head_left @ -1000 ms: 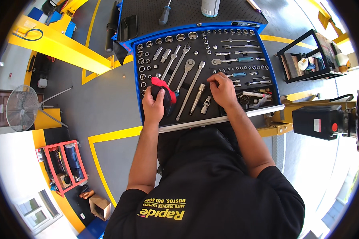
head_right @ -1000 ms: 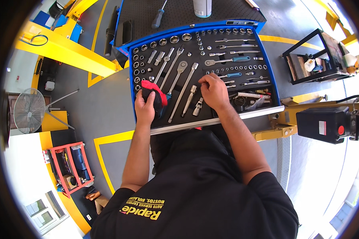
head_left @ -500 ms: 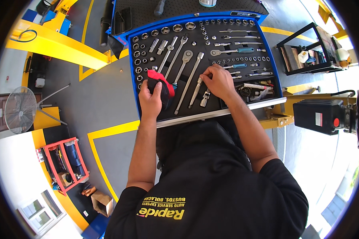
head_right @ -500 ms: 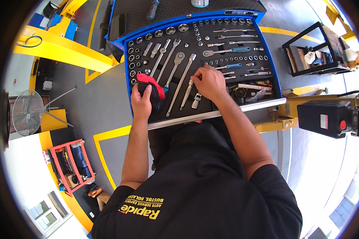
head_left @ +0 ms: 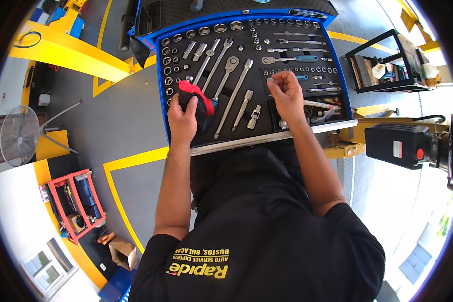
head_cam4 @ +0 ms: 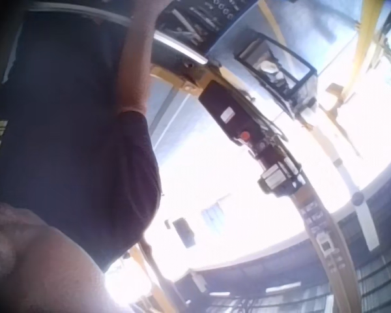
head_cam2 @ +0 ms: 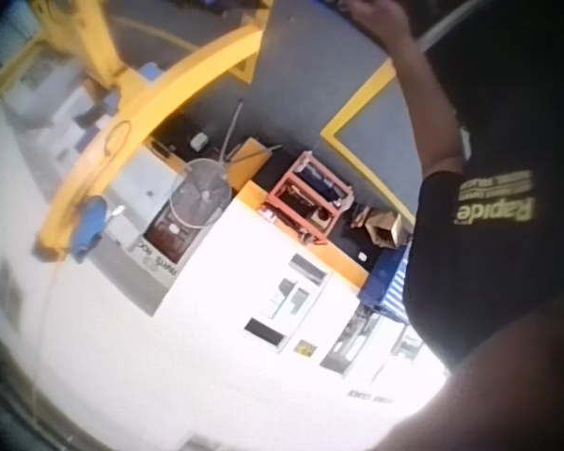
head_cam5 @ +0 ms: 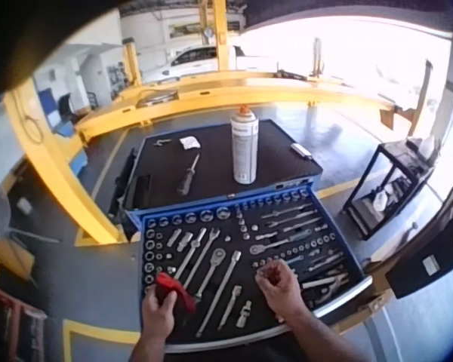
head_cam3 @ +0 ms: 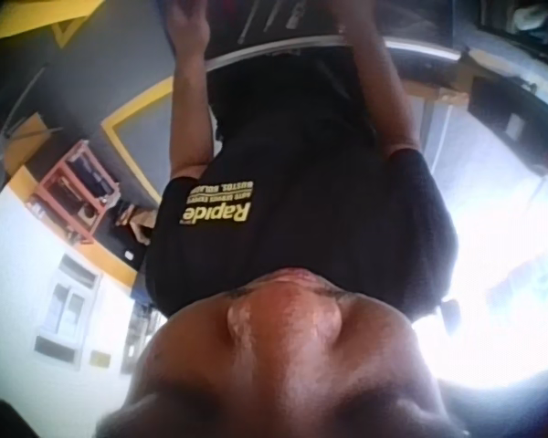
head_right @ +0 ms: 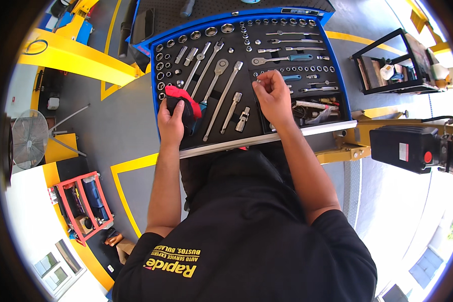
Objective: The person wipes various metal tools, including sockets and wrenches, with a red cloth over an open tool drawer. The person picks up each tool, wipes it, and places it back into the drawer.
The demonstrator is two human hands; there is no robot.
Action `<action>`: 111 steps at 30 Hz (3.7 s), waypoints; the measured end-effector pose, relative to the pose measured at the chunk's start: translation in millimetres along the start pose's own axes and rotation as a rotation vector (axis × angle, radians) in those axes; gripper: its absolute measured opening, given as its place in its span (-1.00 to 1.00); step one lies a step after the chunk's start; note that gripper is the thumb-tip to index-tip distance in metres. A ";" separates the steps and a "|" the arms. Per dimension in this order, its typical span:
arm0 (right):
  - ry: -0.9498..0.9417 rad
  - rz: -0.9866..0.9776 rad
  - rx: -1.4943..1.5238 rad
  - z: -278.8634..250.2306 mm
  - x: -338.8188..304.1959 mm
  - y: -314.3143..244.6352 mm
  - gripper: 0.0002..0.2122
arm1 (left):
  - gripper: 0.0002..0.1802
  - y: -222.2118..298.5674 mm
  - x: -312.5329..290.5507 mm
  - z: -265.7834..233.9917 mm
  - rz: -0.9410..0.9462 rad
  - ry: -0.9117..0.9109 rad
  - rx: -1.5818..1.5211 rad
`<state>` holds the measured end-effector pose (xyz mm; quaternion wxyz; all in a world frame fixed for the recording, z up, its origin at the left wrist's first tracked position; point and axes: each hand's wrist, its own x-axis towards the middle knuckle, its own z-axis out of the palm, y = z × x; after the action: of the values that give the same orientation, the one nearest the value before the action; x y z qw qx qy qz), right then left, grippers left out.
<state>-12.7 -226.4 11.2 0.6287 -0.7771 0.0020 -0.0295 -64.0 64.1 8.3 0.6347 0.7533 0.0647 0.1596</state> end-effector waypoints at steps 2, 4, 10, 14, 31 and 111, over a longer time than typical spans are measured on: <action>-0.153 -0.011 -0.163 -12.8 -18.5 -23.0 -0.83 | -0.85 -1.0 -3.8 -2.2 -0.016 0.000 -0.003; -0.412 -0.129 -0.426 -20.8 -31.5 -45.4 -0.80 | -0.85 -0.1 -2.5 -3.4 -0.035 -0.018 0.007; -0.644 -0.268 -0.709 -10.3 -40.2 -54.8 -0.73 | -0.84 -0.8 -1.5 -2.8 -0.056 -0.019 -0.030; -0.762 -0.263 -0.915 0.3 -31.8 -68.8 -0.67 | -0.79 10.3 -1.4 -3.8 0.037 0.006 0.173; -0.974 -0.474 -0.929 5.5 -12.9 -69.7 -0.73 | -0.84 16.1 -4.8 -1.5 0.031 0.013 0.060; -0.981 0.888 1.295 25.1 -80.0 -54.6 -0.60 | -0.52 67.5 -73.1 51.5 -0.251 -0.097 -0.706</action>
<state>-93.2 -187.2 55.9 0.8246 -0.1275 0.0161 0.5510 -123.2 -18.5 55.3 0.8723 0.4810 0.0674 0.0571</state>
